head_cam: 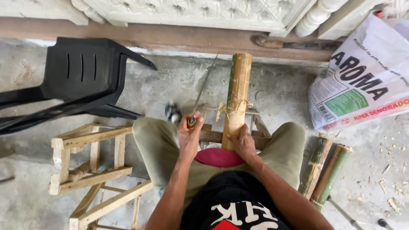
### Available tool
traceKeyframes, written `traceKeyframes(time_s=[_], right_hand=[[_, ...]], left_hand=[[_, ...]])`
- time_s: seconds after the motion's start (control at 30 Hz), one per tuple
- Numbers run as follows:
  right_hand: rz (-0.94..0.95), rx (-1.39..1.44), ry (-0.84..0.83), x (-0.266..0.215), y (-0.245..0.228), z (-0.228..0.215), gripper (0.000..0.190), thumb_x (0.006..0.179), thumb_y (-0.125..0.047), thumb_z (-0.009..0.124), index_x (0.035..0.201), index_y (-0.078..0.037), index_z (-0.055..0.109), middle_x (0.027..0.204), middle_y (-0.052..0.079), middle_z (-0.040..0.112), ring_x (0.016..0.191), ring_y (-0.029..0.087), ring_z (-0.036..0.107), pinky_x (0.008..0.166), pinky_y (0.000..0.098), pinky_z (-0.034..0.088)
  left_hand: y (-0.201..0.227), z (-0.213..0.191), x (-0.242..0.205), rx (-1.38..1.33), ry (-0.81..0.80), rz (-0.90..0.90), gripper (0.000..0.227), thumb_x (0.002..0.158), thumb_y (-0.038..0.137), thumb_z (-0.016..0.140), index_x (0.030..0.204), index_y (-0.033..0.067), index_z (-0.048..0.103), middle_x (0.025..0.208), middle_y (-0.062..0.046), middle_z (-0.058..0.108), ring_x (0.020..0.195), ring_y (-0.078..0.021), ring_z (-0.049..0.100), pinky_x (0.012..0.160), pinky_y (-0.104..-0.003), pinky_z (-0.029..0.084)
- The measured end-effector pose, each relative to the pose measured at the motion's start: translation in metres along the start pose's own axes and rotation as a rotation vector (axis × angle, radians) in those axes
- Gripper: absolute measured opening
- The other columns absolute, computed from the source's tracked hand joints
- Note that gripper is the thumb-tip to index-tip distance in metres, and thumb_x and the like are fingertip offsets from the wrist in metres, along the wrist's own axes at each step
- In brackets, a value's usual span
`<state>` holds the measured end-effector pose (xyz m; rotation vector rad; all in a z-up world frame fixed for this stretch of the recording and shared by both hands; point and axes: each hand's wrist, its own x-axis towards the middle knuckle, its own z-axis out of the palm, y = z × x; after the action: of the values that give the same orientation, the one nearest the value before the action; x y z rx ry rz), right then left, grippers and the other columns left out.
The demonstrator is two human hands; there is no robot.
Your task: Shave the outer layer of a bamboo stalk using a curved blade.
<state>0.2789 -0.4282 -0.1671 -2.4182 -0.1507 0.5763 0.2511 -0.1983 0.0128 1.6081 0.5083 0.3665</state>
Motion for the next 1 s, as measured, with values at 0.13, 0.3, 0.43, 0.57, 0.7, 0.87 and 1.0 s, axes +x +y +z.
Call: traceKeyframes(time_s=[0.13, 0.3, 0.43, 0.57, 0.7, 0.87, 1.0], right_hand=[[0.063, 0.055, -0.080, -0.012, -0.038, -0.035, 0.101, 0.089, -0.054, 0.070, 0.152, 0.009, 0.023, 0.108, 0.036, 0.069, 0.100, 0.051, 0.069, 0.087, 0.0527, 0.056], [0.153, 0.067, -0.049, -0.014, -0.042, -0.035, 0.104, 0.087, -0.057, 0.070, 0.155, 0.004, 0.021, 0.125, 0.038, 0.061, 0.113, 0.052, 0.063, 0.100, 0.0525, 0.049], [0.132, 0.140, -0.056, -0.012, -0.039, -0.045, 0.101, 0.085, -0.051, 0.074, 0.156, 0.000, 0.023, 0.132, 0.034, 0.060, 0.119, 0.048, 0.063, 0.101, 0.0490, 0.050], [0.195, 0.457, -0.173, -0.001, -0.018, -0.069, 0.080, 0.086, -0.046, 0.072, 0.147, -0.002, 0.043, 0.128, 0.023, 0.066, 0.107, 0.032, 0.071, 0.090, 0.0407, 0.059], [0.382, 0.947, -0.019, 0.036, 0.051, -0.076, 0.047, 0.096, -0.039, 0.073, 0.110, 0.006, 0.066, 0.095, 0.020, 0.070, 0.075, 0.024, 0.069, 0.065, 0.0380, 0.059], [0.398, 1.138, -0.114, 0.037, 0.011, -0.108, 0.049, 0.100, -0.056, 0.053, 0.098, -0.008, 0.062, 0.078, 0.004, 0.063, 0.057, 0.013, 0.058, 0.050, 0.0287, 0.048], [0.403, 1.065, -0.121, 0.051, 0.022, -0.085, 0.042, 0.108, -0.046, 0.060, 0.096, -0.006, 0.055, 0.076, 0.000, 0.052, 0.054, 0.010, 0.045, 0.049, 0.0278, 0.041]], left_hand=[[-0.021, 0.004, -0.020, -0.125, 0.175, -0.305, 0.031, 0.092, 0.031, 0.078, 0.101, 0.0026, 0.069, 0.077, 0.002, 0.052, 0.068, -0.0103, 0.043, 0.060, -0.030, 0.038], [-0.055, 0.005, -0.028, -0.196, 0.128, -0.317, 0.032, 0.094, 0.030, 0.080, 0.091, 0.0003, 0.070, 0.077, 0.003, 0.047, 0.071, -0.0074, 0.039, 0.061, -0.028, 0.034], [-0.022, 0.010, -0.014, -0.004, 0.033, -0.406, 0.025, 0.091, 0.029, 0.079, 0.094, 0.0055, 0.073, 0.072, -0.002, 0.050, 0.065, -0.0129, 0.040, 0.056, -0.032, 0.032], [-0.016, 0.014, -0.004, 0.456, -0.012, 0.153, 0.021, 0.084, 0.017, 0.082, 0.097, 0.0073, 0.069, 0.091, -0.006, 0.065, 0.087, -0.0232, 0.056, 0.075, -0.037, 0.044], [-0.034, 0.022, 0.010, 0.688, -0.122, 0.387, 0.032, 0.068, -0.001, 0.078, 0.095, 0.0088, 0.065, 0.102, -0.006, 0.066, 0.107, -0.0325, 0.054, 0.084, -0.053, 0.039], [-0.063, 0.036, 0.025, 0.741, -0.301, 0.414, 0.033, 0.065, -0.002, 0.075, 0.092, 0.0074, 0.060, 0.099, -0.009, 0.059, 0.107, -0.0352, 0.051, 0.087, -0.059, 0.039], [-0.084, 0.049, 0.037, 0.786, -0.312, 0.468, 0.021, 0.076, 0.005, 0.078, 0.087, 0.0085, 0.061, 0.092, -0.006, 0.056, 0.105, -0.0321, 0.052, 0.079, -0.058, 0.037]])
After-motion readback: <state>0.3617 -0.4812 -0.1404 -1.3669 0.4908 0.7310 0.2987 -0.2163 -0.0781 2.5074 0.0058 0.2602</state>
